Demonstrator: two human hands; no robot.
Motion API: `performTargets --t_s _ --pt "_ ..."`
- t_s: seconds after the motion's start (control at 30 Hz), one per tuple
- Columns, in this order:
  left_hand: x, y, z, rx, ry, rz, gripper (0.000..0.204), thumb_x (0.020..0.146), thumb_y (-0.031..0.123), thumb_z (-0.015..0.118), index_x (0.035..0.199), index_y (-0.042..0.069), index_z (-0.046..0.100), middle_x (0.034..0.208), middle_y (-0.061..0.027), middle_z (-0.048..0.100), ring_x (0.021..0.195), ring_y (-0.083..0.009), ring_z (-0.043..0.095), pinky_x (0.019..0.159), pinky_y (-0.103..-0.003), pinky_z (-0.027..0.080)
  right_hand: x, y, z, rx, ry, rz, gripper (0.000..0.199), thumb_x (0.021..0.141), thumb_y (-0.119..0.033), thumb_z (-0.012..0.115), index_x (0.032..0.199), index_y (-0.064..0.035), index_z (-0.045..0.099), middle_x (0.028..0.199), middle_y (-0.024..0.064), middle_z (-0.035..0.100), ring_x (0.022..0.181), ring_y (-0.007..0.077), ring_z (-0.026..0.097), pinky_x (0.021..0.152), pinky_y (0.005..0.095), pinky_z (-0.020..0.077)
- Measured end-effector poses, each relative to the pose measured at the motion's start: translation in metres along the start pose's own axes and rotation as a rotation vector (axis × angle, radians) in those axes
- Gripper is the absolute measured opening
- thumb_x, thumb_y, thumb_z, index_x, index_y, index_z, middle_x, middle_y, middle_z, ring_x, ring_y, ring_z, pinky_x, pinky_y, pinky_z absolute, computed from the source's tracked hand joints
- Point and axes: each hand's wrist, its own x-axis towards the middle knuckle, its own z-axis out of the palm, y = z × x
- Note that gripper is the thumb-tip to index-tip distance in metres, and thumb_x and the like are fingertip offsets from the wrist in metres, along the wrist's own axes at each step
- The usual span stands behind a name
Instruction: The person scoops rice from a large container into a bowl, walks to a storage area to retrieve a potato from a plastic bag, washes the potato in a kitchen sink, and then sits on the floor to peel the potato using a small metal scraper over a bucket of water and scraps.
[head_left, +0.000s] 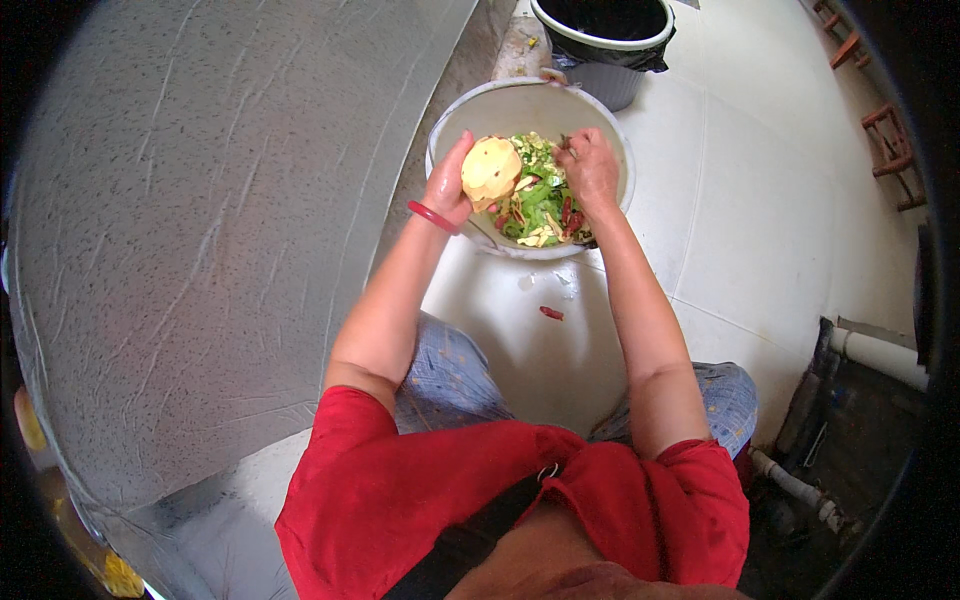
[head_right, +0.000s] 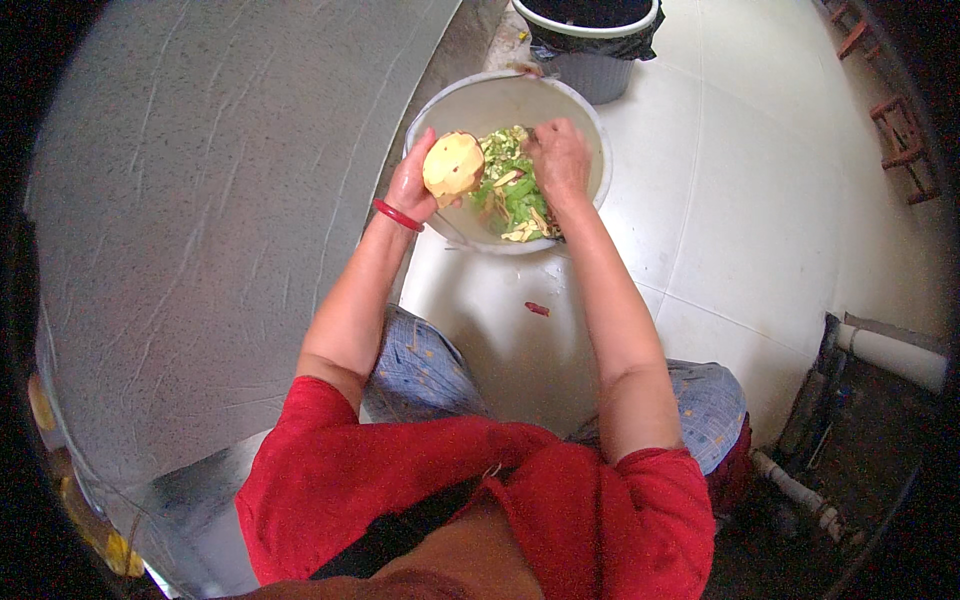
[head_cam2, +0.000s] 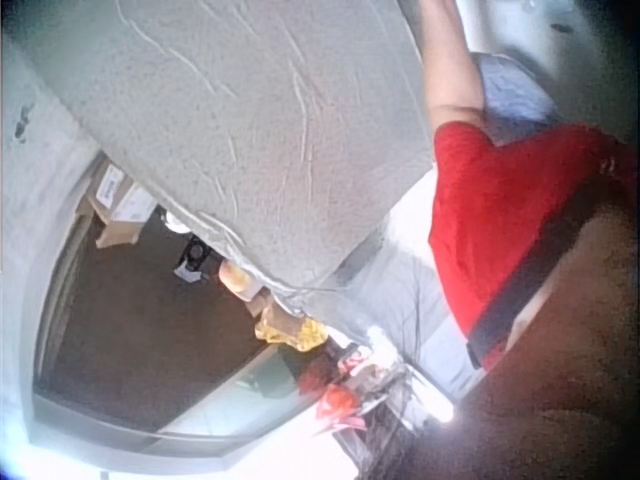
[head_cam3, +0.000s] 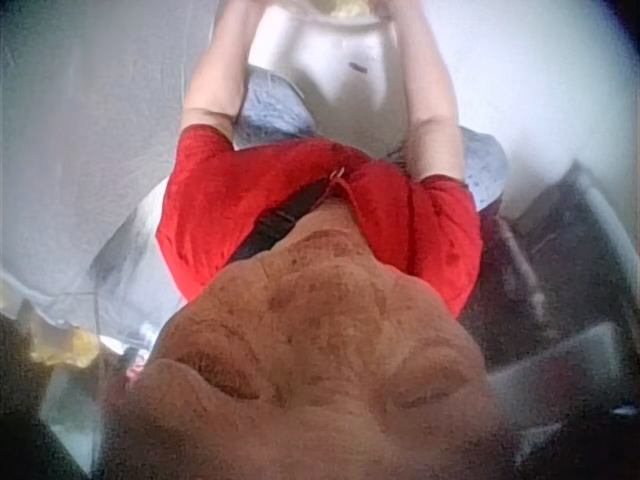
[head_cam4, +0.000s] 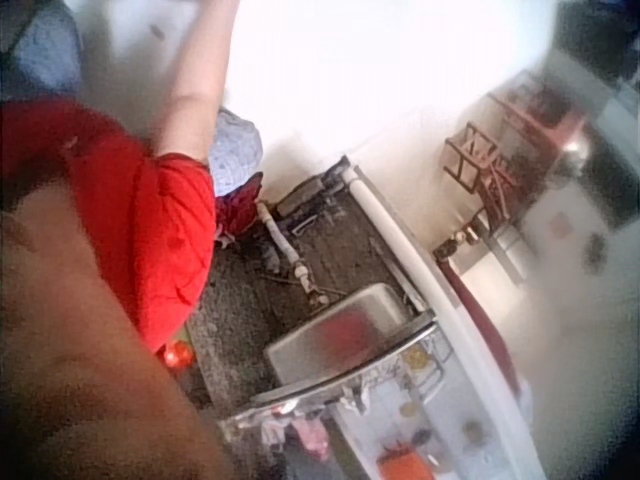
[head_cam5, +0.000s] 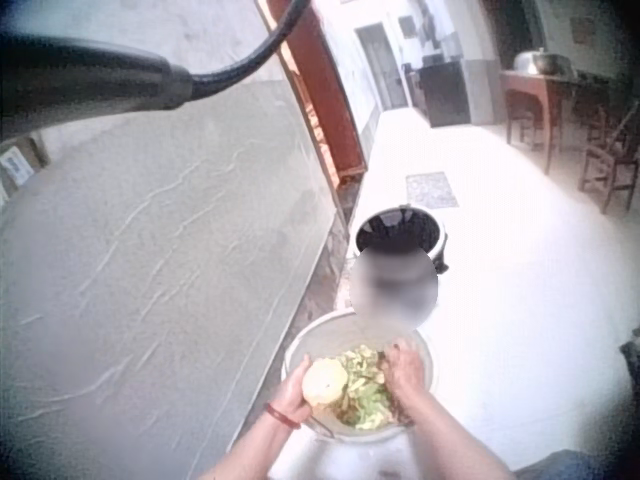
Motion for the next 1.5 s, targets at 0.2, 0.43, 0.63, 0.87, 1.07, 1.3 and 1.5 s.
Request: performTargets --t_s 0.2,0.43,0.63,0.87,1.07,1.3,1.5 --pt "0.003 -0.018 0.025 0.17 -0.031 -0.002 0.043 0.089 0.027 0.043 0.124 0.002 0.035 0.113 -0.0095 0.051 0.098 -0.0161 0.054 0.08 -0.029 0.047 0.001 -0.013 -0.001 0.6 -0.122 0.238 0.021 0.07 -0.019 0.067 0.077 0.0008 0.064 0.064 0.0082 0.062 0.056 0.0126 0.055 0.053 0.027 0.0435" --pt "0.008 -0.028 0.024 0.188 -0.025 -0.14 0.031 0.089 0.027 0.044 0.11 0.003 0.047 0.1 -0.008 0.057 0.084 -0.0159 0.059 0.073 -0.03 0.049 -0.006 -0.037 -0.008 0.533 -0.139 0.096 0.019 0.071 -0.017 0.067 0.073 0.0015 0.063 0.063 0.0087 0.061 0.055 0.0103 0.054 0.052 0.0268 0.0425" --pt "0.004 -0.026 0.033 0.06 0.001 -0.249 0.027 0.088 0.022 0.045 0.102 0.0 0.052 0.094 -0.0089 0.06 0.081 -0.018 0.06 0.072 -0.031 0.05 -0.013 -0.037 0.0 0.426 0.056 0.072 0.017 0.072 -0.015 0.065 0.072 0.001 0.061 0.066 0.0081 0.058 0.057 0.0139 0.053 0.053 0.029 0.0416" --pt "0.013 -0.033 0.017 -0.173 -0.088 -0.221 0.036 0.088 0.032 0.041 0.109 0.005 0.05 0.098 -0.0123 0.06 0.079 -0.0232 0.062 0.061 -0.035 0.052 0.005 0.009 -0.002 0.816 0.138 0.429 0.017 0.082 -0.018 0.057 0.088 -0.0015 0.059 0.077 0.0032 0.059 0.07 0.0125 0.055 0.061 0.0264 0.0442" --pt "0.012 -0.019 0.004 -0.379 -0.305 -0.106 0.052 0.085 0.047 0.041 0.114 0.005 0.047 0.104 -0.0138 0.057 0.088 -0.0285 0.059 0.069 -0.04 0.051 -0.008 -0.023 -0.009 1.447 -0.341 0.399 0.023 0.088 -0.021 0.048 0.098 -0.0017 0.055 0.093 0.0075 0.058 0.08 0.0142 0.055 0.071 0.0275 0.0431" --pt "0.013 -0.022 0.011 -0.366 -0.117 -0.02 0.044 0.084 0.042 0.045 0.111 0.007 0.049 0.098 -0.0114 0.059 0.085 -0.0273 0.06 0.052 -0.03 0.052 -0.015 -0.038 0.002 1.203 -0.326 0.305 0.032 0.086 -0.023 0.052 0.107 0.0017 0.054 0.088 0.0055 0.058 0.081 0.011 0.054 0.073 0.0242 0.0428" --pt "0.009 -0.02 0.012 -0.183 -0.098 0.041 0.038 0.08 0.033 0.05 0.109 0.008 0.05 0.097 -0.008 0.06 0.082 -0.0239 0.06 0.053 -0.031 0.051 -0.015 -0.039 0.01 1.098 -0.191 0.343 0.024 0.088 -0.019 0.048 0.099 0.001 0.054 0.086 0.0072 0.058 0.075 0.0119 0.056 0.069 0.0255 0.046"
